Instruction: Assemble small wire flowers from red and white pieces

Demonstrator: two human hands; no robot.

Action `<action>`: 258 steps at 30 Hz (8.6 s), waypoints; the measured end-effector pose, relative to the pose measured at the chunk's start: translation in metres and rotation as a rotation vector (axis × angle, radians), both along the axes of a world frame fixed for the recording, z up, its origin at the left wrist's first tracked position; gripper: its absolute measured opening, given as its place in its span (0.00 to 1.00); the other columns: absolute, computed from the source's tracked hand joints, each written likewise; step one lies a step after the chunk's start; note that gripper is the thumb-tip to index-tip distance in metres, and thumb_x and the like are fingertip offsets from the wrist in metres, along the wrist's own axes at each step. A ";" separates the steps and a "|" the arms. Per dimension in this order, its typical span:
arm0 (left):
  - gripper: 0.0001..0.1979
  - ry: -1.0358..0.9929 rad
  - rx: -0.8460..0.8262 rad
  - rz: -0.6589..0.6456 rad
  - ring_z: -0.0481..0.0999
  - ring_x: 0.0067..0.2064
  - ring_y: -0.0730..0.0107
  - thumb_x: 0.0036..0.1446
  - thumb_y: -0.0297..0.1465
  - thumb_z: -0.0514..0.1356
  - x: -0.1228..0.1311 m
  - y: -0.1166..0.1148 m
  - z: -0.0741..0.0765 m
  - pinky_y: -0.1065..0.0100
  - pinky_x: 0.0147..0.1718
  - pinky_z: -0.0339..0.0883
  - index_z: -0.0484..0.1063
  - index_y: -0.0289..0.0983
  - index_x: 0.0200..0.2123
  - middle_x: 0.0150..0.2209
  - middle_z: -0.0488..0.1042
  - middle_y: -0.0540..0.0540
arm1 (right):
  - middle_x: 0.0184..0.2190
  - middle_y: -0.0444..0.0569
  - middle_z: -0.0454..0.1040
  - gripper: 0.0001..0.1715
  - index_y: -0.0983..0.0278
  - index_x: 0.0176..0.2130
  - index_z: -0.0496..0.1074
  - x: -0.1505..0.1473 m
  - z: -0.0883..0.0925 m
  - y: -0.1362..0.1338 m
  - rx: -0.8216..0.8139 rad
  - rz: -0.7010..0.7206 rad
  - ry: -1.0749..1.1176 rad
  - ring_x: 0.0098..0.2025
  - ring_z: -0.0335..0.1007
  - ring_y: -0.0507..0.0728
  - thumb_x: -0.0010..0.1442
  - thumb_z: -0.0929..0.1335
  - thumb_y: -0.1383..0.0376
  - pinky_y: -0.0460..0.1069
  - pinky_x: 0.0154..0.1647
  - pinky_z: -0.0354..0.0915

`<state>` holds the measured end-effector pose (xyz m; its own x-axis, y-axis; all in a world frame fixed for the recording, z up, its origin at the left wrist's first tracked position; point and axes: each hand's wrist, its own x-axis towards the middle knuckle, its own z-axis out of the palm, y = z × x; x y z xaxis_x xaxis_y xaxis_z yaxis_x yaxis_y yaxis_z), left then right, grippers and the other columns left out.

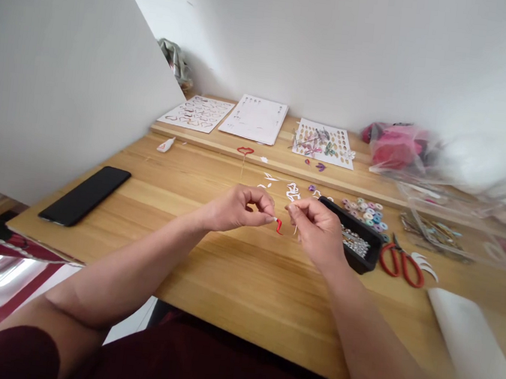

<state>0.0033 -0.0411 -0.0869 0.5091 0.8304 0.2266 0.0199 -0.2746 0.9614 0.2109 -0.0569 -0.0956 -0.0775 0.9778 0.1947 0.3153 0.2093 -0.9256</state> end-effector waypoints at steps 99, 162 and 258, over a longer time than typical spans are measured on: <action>0.15 -0.106 -0.254 0.327 0.57 0.23 0.81 0.47 0.39 0.68 0.004 0.001 0.001 0.72 0.22 0.48 0.74 0.33 0.30 0.22 0.66 0.54 | 0.17 0.38 0.61 0.14 0.63 0.28 0.73 -0.030 -0.005 -0.020 -0.299 0.076 0.310 0.18 0.48 0.46 0.50 0.76 0.57 0.45 0.18 0.43; 0.09 -0.056 -0.125 0.434 0.62 0.26 0.79 0.49 0.34 0.66 0.008 0.001 -0.001 0.72 0.26 0.56 0.75 0.33 0.29 0.26 0.72 0.50 | 0.16 0.38 0.60 0.14 0.63 0.28 0.74 -0.029 -0.005 -0.021 -0.193 0.119 0.154 0.18 0.49 0.47 0.54 0.74 0.55 0.46 0.19 0.46; 0.14 -0.270 -0.397 0.177 0.59 0.23 0.82 0.46 0.37 0.71 0.009 -0.002 0.002 0.72 0.23 0.52 0.73 0.33 0.28 0.21 0.65 0.54 | 0.16 0.37 0.64 0.16 0.61 0.28 0.70 -0.028 -0.005 -0.014 -0.423 0.163 0.633 0.16 0.49 0.45 0.46 0.79 0.61 0.43 0.18 0.47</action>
<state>0.0119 -0.0428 -0.0851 0.3197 0.9473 -0.0195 -0.2304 0.0977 0.9682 0.1834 -0.0713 -0.1003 -0.2252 0.9646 -0.1372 -0.3040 -0.2033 -0.9307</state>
